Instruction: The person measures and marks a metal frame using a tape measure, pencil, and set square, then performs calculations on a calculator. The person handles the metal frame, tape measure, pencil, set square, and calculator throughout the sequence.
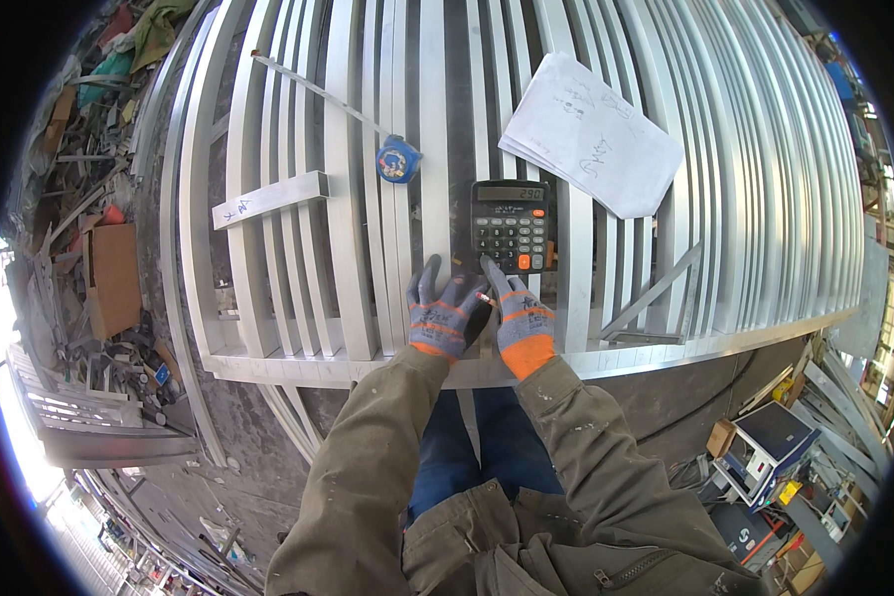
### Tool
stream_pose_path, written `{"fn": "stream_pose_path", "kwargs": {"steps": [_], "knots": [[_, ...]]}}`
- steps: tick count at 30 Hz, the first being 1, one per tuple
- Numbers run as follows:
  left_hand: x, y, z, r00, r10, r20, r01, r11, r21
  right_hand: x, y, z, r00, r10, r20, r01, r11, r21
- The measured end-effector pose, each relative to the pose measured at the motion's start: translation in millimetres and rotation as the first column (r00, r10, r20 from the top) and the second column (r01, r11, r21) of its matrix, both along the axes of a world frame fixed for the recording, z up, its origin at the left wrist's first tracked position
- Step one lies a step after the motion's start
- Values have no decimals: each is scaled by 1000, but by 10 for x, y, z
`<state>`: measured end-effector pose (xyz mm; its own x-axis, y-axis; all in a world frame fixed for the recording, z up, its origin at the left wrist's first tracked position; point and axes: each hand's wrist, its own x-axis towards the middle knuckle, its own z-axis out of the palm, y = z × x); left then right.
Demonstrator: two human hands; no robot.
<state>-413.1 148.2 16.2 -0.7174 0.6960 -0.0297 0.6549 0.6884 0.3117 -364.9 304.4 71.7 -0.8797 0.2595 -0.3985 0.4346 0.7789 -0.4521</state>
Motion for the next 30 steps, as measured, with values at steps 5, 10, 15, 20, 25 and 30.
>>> {"fn": "stream_pose_path", "kwargs": {"steps": [5,10,15,20,25,30], "knots": [[-19,6,26,1000,-15,24,16,1000,-19,-24,8,-46,999,23,41,-23,1000,19],[-20,19,37,1000,-4,1,4,996,84,-98,93,-97,991,-51,-128,59,996,59],[-1,14,40,995,9,101,-15,999,52,-83,145,-88,991,-35,-126,46,995,85],[-7,28,63,1000,-1,-1,1,1000,17,304,137,-89,944,-289,-159,244,936,-252],[-15,39,100,1000,3,5,-3,1000,16,482,218,-253,947,-302,105,313,943,-109],[-12,42,105,1000,-1,-18,1,1000,16,516,251,-237,936,-287,-204,275,958,-85]]}}
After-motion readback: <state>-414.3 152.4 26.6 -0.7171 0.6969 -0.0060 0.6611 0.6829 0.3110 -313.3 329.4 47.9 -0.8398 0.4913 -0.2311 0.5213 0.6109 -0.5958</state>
